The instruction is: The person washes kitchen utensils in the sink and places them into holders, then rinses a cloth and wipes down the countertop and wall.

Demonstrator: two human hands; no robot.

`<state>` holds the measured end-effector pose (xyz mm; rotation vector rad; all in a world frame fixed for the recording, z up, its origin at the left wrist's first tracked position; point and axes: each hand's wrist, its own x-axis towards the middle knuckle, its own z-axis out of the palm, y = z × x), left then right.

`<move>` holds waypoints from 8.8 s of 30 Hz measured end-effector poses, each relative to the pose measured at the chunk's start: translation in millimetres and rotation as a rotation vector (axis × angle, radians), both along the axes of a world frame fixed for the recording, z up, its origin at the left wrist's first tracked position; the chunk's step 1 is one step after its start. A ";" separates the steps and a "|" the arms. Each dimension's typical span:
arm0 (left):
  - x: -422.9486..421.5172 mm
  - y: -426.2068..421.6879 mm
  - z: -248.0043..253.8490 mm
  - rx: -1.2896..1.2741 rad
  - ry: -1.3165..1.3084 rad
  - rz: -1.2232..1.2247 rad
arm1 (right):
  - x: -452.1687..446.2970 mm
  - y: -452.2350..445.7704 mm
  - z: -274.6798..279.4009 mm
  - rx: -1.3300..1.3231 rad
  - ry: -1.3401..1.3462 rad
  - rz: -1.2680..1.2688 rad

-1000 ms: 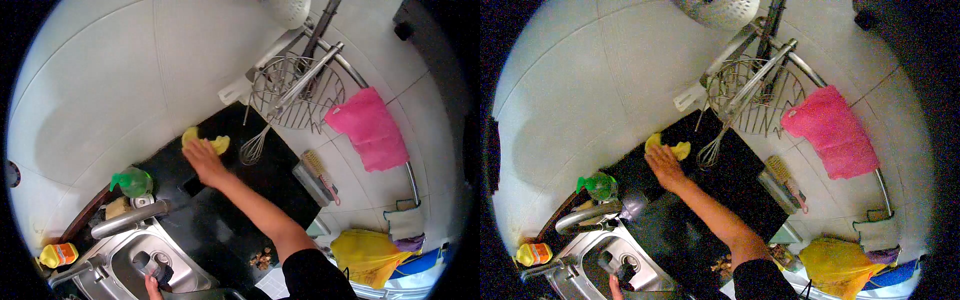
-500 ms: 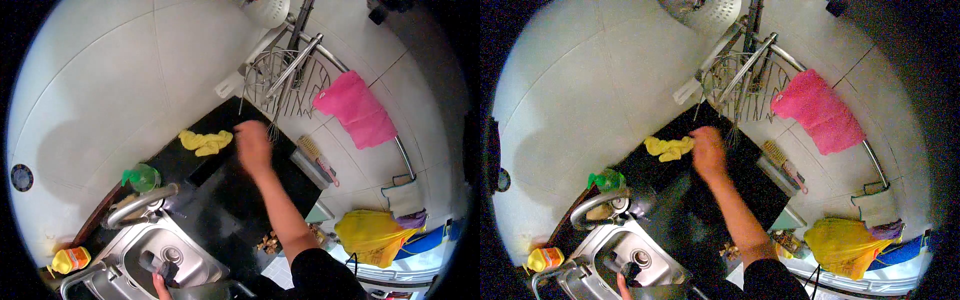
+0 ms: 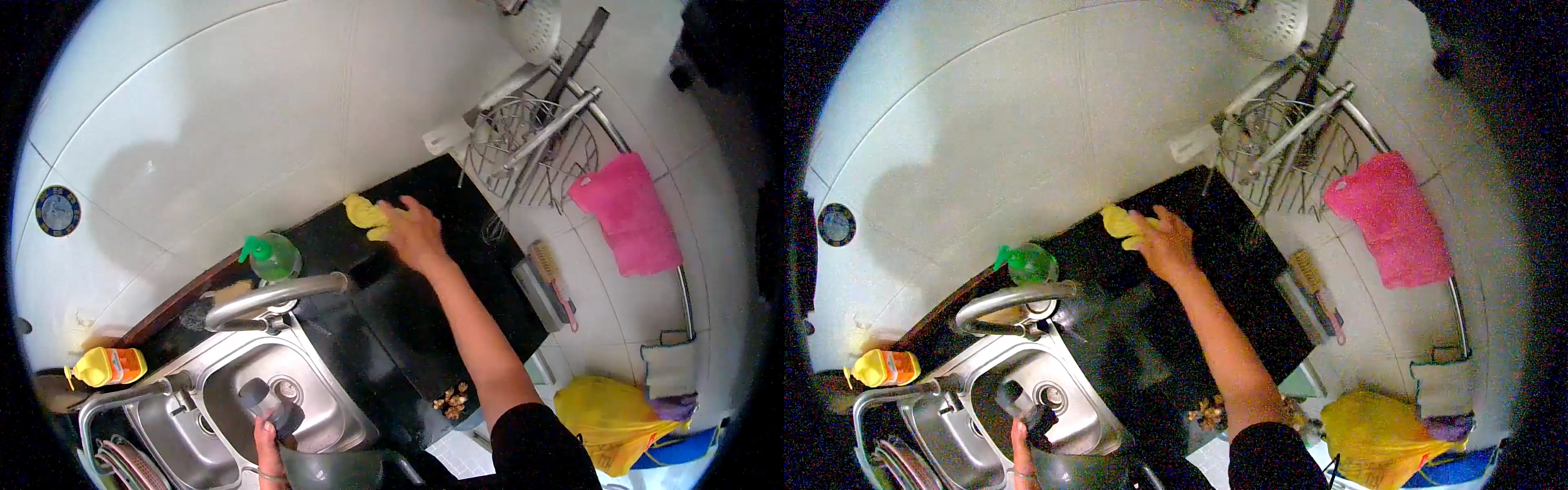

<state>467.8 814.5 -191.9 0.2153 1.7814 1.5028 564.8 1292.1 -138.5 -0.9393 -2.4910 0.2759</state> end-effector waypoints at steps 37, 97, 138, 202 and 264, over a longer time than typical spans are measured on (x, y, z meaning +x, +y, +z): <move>14.5 -39.7 57.3 0.055 -0.097 0.337 | -128.1 48.6 -79.4 -0.345 0.361 -0.507; 7.2 4.8 68.2 -0.045 -0.199 0.279 | -174.3 -54.3 -41.3 -0.374 0.198 -0.354; 8.6 -36.9 105.4 0.175 -0.143 0.330 | -154.5 -3.2 223.3 0.256 0.980 -0.044; 11.5 -29.4 23.2 -0.079 -0.238 0.335 | -83.3 42.7 -86.0 -0.179 -0.010 0.102; 20.6 -126.0 75.6 0.141 -0.239 0.454 | -71.8 -170.9 -46.2 0.371 -0.439 0.054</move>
